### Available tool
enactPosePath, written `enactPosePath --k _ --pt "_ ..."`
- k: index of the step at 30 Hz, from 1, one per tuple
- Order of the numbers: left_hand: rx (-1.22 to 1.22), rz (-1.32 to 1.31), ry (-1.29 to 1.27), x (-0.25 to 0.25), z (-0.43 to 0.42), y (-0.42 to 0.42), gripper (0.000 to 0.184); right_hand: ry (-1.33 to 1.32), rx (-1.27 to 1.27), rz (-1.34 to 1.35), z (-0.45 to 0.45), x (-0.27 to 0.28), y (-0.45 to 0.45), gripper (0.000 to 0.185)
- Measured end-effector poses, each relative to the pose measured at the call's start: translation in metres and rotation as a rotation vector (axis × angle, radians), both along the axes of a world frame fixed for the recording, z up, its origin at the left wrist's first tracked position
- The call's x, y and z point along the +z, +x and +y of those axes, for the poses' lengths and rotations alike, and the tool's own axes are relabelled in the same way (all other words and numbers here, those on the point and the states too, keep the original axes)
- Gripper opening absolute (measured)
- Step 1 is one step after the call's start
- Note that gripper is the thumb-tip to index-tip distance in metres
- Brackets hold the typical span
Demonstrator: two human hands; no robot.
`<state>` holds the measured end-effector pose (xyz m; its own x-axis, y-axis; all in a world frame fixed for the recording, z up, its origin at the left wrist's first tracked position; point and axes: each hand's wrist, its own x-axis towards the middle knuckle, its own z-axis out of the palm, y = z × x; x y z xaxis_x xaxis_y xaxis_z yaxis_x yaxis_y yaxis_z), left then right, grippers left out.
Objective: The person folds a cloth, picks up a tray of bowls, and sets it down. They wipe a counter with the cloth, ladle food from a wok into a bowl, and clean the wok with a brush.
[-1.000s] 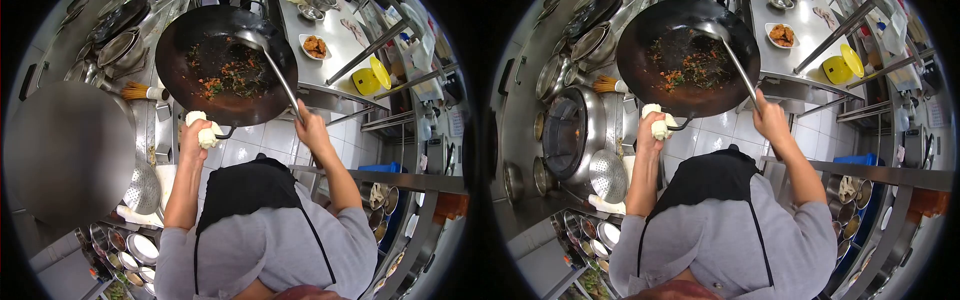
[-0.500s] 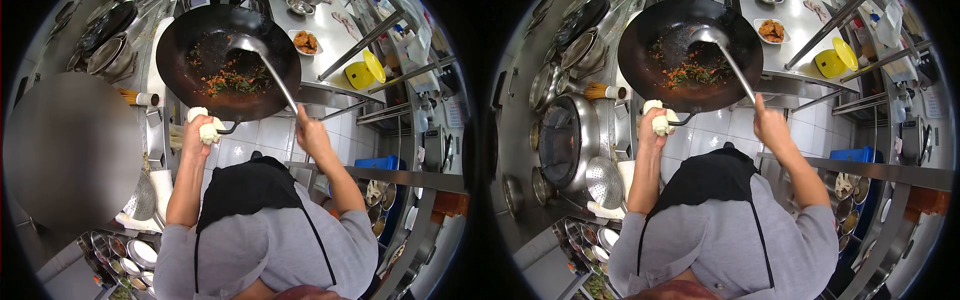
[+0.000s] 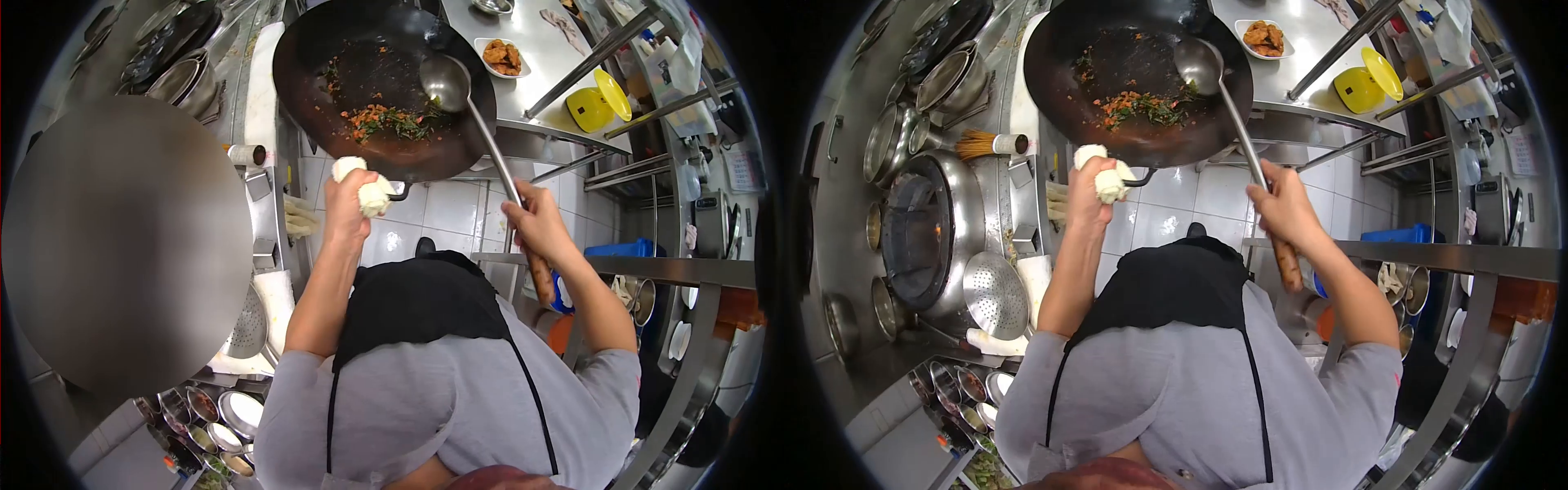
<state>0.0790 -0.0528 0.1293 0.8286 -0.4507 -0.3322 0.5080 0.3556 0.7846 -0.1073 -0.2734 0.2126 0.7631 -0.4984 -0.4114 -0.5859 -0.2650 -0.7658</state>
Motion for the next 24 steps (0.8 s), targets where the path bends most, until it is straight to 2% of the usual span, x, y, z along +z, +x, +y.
enactPosePath --k 4,9,12,14,16,20,23,24 --pt "0.067 -0.056 0.042 -0.007 -0.012 -0.005 0.014 0.618 -0.143 -0.031 0.064 0.016 0.008 0.01" --pt "0.081 -0.015 0.054 -0.013 0.007 -0.007 0.014 1.108 -0.14 -0.172 0.088 0.023 0.018 0.027" --pt "0.066 0.002 0.033 -0.013 0.035 -0.001 0.013 1.141 -0.095 -0.218 0.077 0.012 0.014 0.036" --pt "0.025 0.062 0.042 0.0 0.054 -0.004 0.013 0.969 -0.097 -0.113 0.101 0.005 0.017 0.036" --pt "0.005 0.098 0.021 0.0 0.066 0.003 0.014 1.133 -0.1 -0.144 0.096 -0.001 0.015 0.037" --pt "-0.019 0.19 -0.005 0.001 0.082 0.007 0.017 1.145 -0.089 -0.162 0.079 -0.003 0.012 0.038" --pt "-0.01 0.223 0.027 -0.003 0.077 0.011 0.012 1.132 -0.135 -0.237 0.053 0.006 0.008 0.039" --pt "-0.055 0.289 -0.048 -0.004 0.073 0.014 0.012 1.098 -0.132 -0.275 0.041 0.01 0.007 0.039"
